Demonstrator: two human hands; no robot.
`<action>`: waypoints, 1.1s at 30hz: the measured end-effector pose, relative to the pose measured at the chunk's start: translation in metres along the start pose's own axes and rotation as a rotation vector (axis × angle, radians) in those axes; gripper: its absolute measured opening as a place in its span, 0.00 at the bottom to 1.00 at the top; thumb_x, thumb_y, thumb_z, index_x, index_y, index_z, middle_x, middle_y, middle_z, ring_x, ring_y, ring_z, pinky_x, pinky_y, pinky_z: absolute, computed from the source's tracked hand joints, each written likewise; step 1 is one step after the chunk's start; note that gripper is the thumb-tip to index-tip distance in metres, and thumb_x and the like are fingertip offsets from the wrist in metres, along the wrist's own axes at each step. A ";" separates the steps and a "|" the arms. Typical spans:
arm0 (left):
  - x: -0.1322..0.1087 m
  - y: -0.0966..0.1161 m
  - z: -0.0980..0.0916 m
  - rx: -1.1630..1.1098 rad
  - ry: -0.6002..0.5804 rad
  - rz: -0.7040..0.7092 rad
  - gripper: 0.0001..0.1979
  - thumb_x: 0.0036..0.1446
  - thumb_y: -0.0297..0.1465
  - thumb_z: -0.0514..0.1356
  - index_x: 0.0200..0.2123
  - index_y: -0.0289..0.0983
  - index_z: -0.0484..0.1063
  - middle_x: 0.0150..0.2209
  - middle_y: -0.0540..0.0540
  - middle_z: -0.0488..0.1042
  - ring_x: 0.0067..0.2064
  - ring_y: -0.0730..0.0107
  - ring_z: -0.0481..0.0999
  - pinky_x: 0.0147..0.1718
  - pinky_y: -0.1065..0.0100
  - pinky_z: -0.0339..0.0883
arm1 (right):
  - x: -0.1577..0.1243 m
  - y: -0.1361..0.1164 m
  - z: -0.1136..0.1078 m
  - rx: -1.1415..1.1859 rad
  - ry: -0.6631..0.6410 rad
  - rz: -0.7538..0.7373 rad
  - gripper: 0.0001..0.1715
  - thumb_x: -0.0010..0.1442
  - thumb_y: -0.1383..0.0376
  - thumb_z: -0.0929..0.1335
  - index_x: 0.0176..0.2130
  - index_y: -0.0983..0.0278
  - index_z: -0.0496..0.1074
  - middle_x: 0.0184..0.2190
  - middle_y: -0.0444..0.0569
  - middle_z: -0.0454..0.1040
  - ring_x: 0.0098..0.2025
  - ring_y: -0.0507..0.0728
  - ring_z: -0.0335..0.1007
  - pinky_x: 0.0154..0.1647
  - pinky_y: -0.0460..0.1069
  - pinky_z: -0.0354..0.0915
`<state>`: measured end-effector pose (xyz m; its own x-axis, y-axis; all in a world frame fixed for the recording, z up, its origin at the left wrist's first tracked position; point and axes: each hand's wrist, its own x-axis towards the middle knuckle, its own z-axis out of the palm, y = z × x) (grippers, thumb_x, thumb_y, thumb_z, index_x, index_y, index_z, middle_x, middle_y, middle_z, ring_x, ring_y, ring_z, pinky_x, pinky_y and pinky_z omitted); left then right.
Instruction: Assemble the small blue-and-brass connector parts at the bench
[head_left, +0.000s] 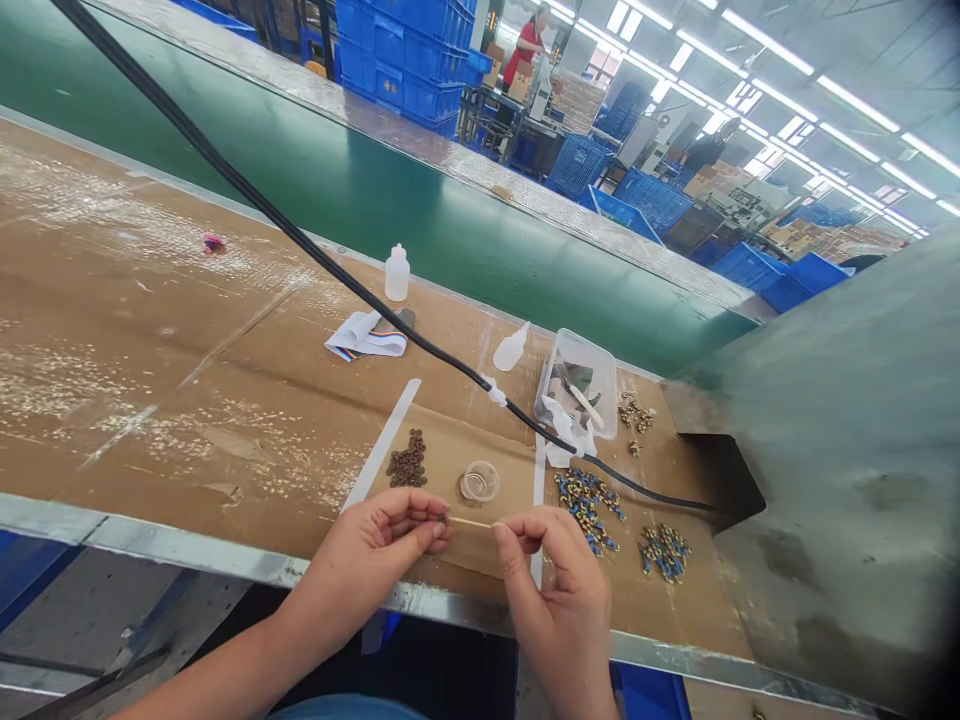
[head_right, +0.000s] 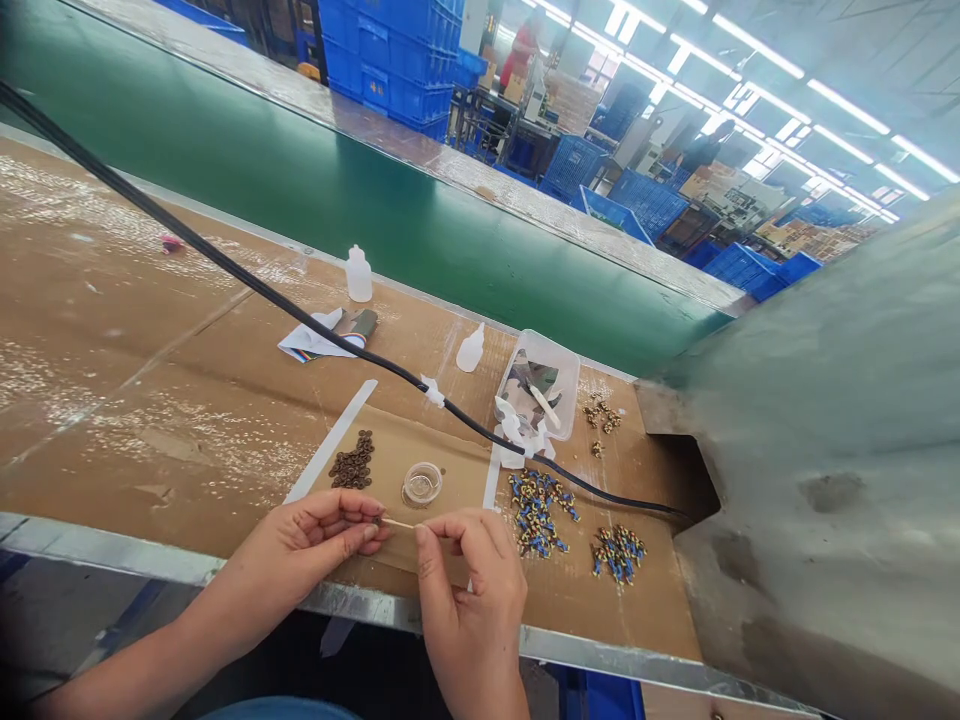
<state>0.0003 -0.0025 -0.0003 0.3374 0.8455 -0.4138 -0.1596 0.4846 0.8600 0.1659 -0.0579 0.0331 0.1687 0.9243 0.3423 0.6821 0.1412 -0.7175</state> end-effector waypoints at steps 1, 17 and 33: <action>0.000 0.000 0.000 0.000 0.001 0.000 0.08 0.47 0.29 0.65 0.33 0.36 0.74 0.30 0.49 0.80 0.35 0.67 0.80 0.43 0.65 0.73 | 0.000 0.000 0.001 -0.003 -0.008 0.002 0.05 0.60 0.68 0.66 0.31 0.60 0.69 0.28 0.42 0.69 0.33 0.51 0.64 0.34 0.46 0.60; -0.002 0.000 -0.001 0.033 -0.015 0.029 0.06 0.48 0.29 0.65 0.32 0.36 0.73 0.29 0.50 0.79 0.34 0.67 0.79 0.41 0.66 0.72 | 0.001 -0.002 0.003 -0.068 -0.035 -0.016 0.06 0.60 0.68 0.66 0.30 0.61 0.70 0.27 0.44 0.71 0.32 0.52 0.67 0.34 0.47 0.61; -0.004 0.007 -0.002 0.060 -0.049 -0.019 0.07 0.51 0.31 0.64 0.35 0.36 0.77 0.31 0.48 0.82 0.36 0.66 0.80 0.43 0.66 0.72 | 0.001 -0.006 0.002 -0.096 -0.020 -0.044 0.05 0.60 0.68 0.66 0.32 0.60 0.70 0.28 0.44 0.71 0.33 0.53 0.65 0.34 0.47 0.60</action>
<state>-0.0042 -0.0023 0.0065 0.3855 0.8234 -0.4164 -0.0975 0.4851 0.8690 0.1605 -0.0575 0.0362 0.1236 0.9249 0.3594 0.7538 0.1480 -0.6402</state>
